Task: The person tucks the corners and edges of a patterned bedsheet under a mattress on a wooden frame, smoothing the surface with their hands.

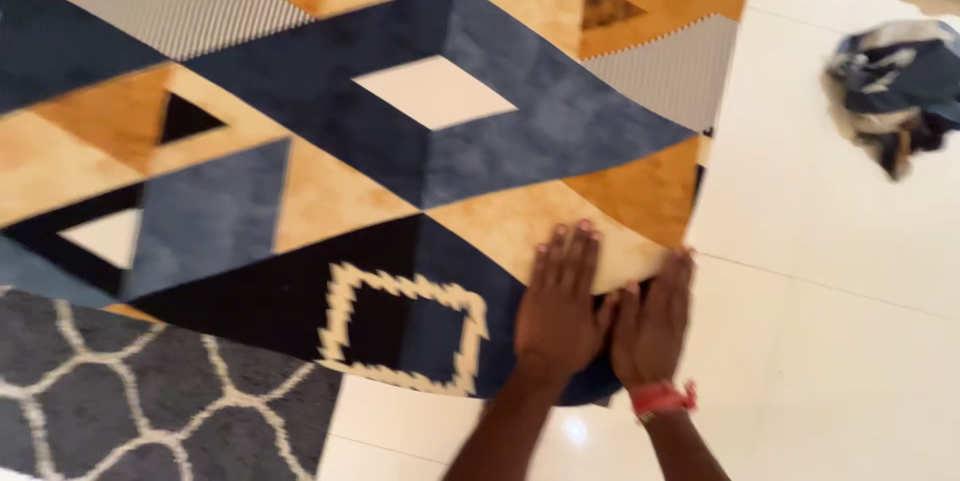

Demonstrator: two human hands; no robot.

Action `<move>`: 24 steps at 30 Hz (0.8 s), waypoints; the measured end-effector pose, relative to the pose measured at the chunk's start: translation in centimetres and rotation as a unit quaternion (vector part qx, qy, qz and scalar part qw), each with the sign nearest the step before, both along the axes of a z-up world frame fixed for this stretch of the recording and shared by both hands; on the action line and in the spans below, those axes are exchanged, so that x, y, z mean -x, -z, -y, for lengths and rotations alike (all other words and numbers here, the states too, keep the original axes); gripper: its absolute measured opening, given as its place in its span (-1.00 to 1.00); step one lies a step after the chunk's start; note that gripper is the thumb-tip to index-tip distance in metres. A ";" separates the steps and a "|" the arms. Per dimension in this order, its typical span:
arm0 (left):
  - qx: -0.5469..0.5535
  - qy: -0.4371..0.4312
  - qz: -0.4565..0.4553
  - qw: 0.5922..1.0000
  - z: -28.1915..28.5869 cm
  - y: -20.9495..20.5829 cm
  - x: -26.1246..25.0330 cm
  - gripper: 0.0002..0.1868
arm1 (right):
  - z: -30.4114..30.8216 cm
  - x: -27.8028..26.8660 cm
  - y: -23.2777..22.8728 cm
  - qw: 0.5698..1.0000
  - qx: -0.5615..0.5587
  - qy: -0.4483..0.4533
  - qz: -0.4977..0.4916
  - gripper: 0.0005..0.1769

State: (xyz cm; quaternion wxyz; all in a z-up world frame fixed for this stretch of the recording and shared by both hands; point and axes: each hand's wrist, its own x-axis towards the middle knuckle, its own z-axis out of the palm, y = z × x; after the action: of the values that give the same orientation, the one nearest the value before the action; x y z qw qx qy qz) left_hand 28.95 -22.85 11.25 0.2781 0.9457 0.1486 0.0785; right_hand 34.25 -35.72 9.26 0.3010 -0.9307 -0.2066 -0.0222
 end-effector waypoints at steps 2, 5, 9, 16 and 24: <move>0.015 0.007 -0.007 1.000 -0.4 0.1 0.1 -0.23 | -0.4 -1.8 -0.5 0.996 0.072 -0.057 -0.017 -0.27; -0.003 0.015 -0.025 1.000 -0.3 -0.2 -0.2 -0.23 | -1.1 -4.5 -1.1 0.987 0.125 -0.088 -0.043 -0.24; -0.011 0.028 -0.037 0.999 0.5 -0.3 -0.3 -0.23 | -0.6 -5.1 -1.1 0.991 0.111 -0.038 -0.071 -0.23; 0.019 -0.006 -0.037 0.999 6.4 0.1 1.2 -0.25 | -0.7 -7.2 -2.5 0.979 0.125 -0.159 -0.015 -0.25; 0.013 -0.044 -0.041 0.998 7.4 0.7 0.9 -0.22 | -0.8 -16.6 -1.0 0.936 0.260 -0.234 0.051 -0.19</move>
State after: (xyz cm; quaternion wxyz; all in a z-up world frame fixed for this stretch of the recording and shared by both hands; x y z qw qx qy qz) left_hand 28.08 -30.20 10.55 0.2801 0.9371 0.2021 0.0502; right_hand 50.83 -34.96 10.24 0.0346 -0.8996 -0.4318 0.0561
